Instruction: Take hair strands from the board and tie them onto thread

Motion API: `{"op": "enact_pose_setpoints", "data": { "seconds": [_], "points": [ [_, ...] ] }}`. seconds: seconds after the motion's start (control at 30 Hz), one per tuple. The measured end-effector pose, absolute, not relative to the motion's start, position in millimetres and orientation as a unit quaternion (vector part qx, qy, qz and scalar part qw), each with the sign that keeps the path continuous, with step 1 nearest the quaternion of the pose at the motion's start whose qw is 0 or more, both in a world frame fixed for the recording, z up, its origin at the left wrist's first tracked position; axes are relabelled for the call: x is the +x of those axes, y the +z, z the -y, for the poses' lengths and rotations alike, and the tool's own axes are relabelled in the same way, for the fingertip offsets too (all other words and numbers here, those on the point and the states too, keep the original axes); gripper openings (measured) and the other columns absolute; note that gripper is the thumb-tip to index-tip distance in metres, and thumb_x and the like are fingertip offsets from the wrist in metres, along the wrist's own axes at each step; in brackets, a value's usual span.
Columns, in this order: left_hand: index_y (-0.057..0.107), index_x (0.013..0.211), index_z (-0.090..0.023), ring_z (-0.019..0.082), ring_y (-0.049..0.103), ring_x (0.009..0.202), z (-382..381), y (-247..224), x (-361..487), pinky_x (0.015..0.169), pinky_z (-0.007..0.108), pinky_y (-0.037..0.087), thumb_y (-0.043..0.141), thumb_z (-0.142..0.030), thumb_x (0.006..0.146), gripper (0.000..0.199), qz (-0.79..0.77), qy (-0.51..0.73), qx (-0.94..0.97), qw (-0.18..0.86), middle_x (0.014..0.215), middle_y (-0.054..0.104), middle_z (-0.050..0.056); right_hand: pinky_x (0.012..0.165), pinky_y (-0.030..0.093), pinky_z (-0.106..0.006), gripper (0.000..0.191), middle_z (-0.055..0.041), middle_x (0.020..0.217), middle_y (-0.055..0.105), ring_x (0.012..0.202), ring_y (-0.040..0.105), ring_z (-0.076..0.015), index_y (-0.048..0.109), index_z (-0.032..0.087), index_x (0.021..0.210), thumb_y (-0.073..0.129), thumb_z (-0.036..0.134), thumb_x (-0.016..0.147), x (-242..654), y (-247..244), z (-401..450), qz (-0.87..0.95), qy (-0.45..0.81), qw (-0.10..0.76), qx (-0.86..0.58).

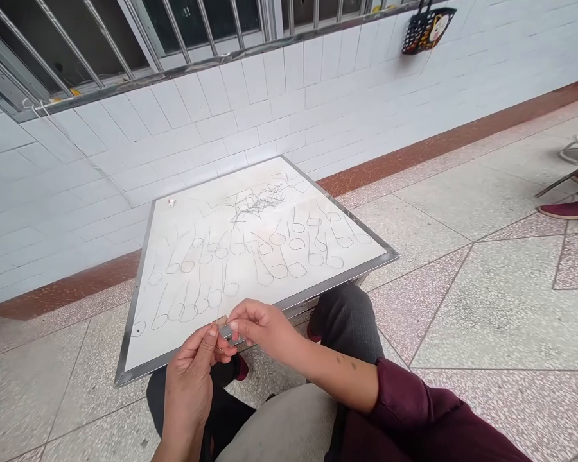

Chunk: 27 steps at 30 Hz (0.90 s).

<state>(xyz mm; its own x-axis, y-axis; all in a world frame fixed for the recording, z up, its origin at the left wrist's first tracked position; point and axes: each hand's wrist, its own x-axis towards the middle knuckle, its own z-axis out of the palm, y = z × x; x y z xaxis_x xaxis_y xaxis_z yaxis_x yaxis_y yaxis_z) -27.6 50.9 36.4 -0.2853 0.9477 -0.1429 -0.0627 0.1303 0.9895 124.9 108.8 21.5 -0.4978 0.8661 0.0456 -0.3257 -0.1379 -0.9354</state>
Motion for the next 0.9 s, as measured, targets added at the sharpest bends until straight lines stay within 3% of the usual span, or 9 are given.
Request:
{"op": "enact_pose_setpoints", "data": {
  "seconds": [0.17, 0.43, 0.63, 0.77, 0.9],
  "points": [
    [0.074, 0.09, -0.017, 0.014, 0.058, 0.061, -50, 40, -22, 0.059, 0.025, 0.048, 0.071, -0.044, 0.083, 0.028, -0.586, 0.574, 0.34, 0.461, 0.068, 0.063, -0.001, 0.071, 0.049, -0.03, 0.03, 0.0008, 0.083, 0.066, 0.072, 0.061, -0.0124, 0.062, 0.02, 0.098, 0.077, 0.038, 0.079, 123, 18, -107, 0.479, 0.74, 0.398, -0.255],
    [0.074, 0.092, -0.019, 0.012, 0.057, 0.059, -50, 41, -18, 0.06, 0.023, 0.048, 0.069, -0.046, 0.085, 0.028, -0.594, 0.577, 0.335, 0.449, 0.064, 0.061, -0.003, 0.066, 0.047, -0.028, 0.005, -0.0006, 0.081, 0.064, 0.072, 0.059, -0.0139, 0.066, 0.022, 0.09, 0.064, 0.022, 0.086, 122, 13, -102, 0.597, 0.571, 0.464, -0.32],
    [0.073, 0.089, -0.018, 0.012, 0.055, 0.057, -50, 41, -18, 0.057, 0.022, 0.046, 0.068, -0.046, 0.085, 0.029, -0.602, 0.561, 0.356, 0.443, 0.061, 0.06, -0.003, 0.065, 0.043, -0.027, 0.015, -0.0008, 0.073, 0.057, 0.074, 0.053, -0.0155, 0.064, 0.022, 0.089, 0.053, 0.011, 0.087, 124, 17, -97, 0.741, 0.358, 0.456, -0.339],
    [0.071, 0.08, -0.019, 0.013, 0.056, 0.058, -50, 40, -17, 0.06, 0.023, 0.048, 0.066, -0.045, 0.087, 0.028, -0.604, 0.545, 0.387, 0.434, 0.061, 0.061, -0.002, 0.062, 0.042, -0.025, 0.016, 0.0006, 0.076, 0.055, 0.068, 0.051, -0.013, 0.061, 0.022, 0.094, 0.055, 0.009, 0.085, 123, 14, -96, 0.729, 0.36, 0.452, -0.367],
    [0.071, 0.083, -0.02, 0.015, 0.061, 0.063, -49, 41, -18, 0.062, 0.025, 0.05, 0.063, -0.047, 0.088, 0.029, -0.601, 0.524, 0.408, 0.444, 0.069, 0.067, 0.0, 0.062, 0.042, -0.024, 0.018, 0.0003, 0.081, 0.056, 0.069, 0.052, -0.0124, 0.06, 0.023, 0.098, 0.052, 0.01, 0.089, 125, 12, -98, 0.733, 0.358, 0.449, -0.363]
  ]
}}
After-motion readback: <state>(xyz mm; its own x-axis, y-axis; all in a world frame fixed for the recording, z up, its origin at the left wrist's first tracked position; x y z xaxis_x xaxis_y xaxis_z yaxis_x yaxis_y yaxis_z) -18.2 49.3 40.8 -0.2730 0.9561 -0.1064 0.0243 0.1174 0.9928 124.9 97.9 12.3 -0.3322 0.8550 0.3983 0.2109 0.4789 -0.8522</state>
